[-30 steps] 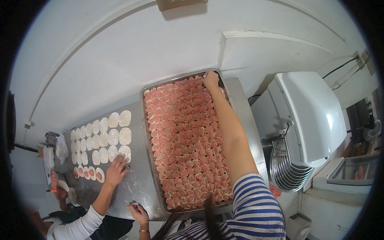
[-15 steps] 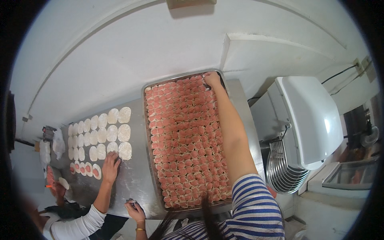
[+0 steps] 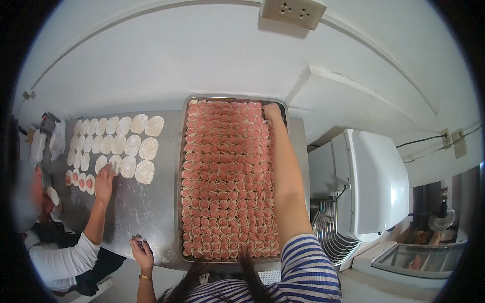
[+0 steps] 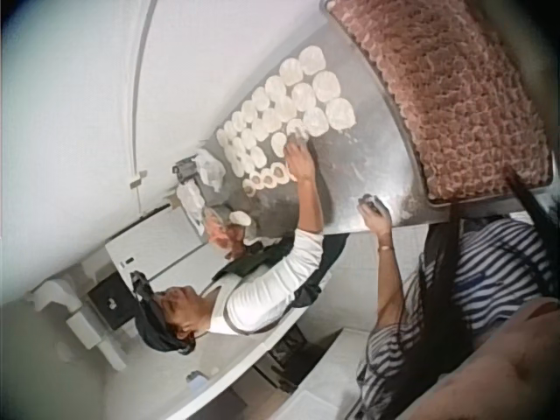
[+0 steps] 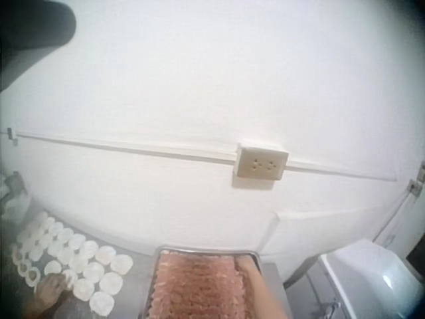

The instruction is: The person places small portions of pink filling onto round dough wrappers laid out on a stainless steel table, folds each wrapper to enclose the filling, and places the finished dumplings onto a large metal tray. Another person assists by preparing additional wrappers nearby.

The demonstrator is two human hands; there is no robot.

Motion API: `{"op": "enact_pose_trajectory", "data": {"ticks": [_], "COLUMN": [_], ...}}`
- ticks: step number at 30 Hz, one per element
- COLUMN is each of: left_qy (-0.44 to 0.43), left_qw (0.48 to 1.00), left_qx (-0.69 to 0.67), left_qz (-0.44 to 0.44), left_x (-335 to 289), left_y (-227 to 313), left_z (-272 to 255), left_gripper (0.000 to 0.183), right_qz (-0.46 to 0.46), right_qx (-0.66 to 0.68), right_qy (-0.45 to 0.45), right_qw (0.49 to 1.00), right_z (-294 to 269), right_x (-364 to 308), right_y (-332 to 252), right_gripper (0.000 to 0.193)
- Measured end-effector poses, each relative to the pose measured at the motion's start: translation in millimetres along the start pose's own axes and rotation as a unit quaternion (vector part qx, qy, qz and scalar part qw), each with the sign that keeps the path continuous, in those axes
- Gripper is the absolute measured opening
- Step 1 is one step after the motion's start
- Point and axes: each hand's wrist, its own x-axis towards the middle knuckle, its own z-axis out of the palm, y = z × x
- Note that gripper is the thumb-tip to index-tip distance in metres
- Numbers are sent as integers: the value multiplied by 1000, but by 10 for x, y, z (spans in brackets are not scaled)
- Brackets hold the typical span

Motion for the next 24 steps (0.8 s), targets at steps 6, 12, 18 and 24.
{"op": "enact_pose_trajectory", "data": {"ticks": [6,12,18,24], "left_qy": [23,26,28,19], "left_qw": [999,999,999,1000], "left_qx": [18,14,2,-5], "left_qz": [18,16,27,6], "left_x": [27,-27,-1,-52], "left_y": [111,3,38,10], "left_z": [-17,-21,-1,-11], "left_gripper": [12,12,12,13], "right_qz": [-27,66,78,37], "right_qx": [16,213,-210,-253], "right_qy": [10,2,10,-43], "right_qw": [999,975,975,966], "right_z": [116,171,-18,137], "right_x": [183,-329,-504,-554], "right_y": [155,-226,-375,-480], "right_gripper": [27,44,69,73]}}
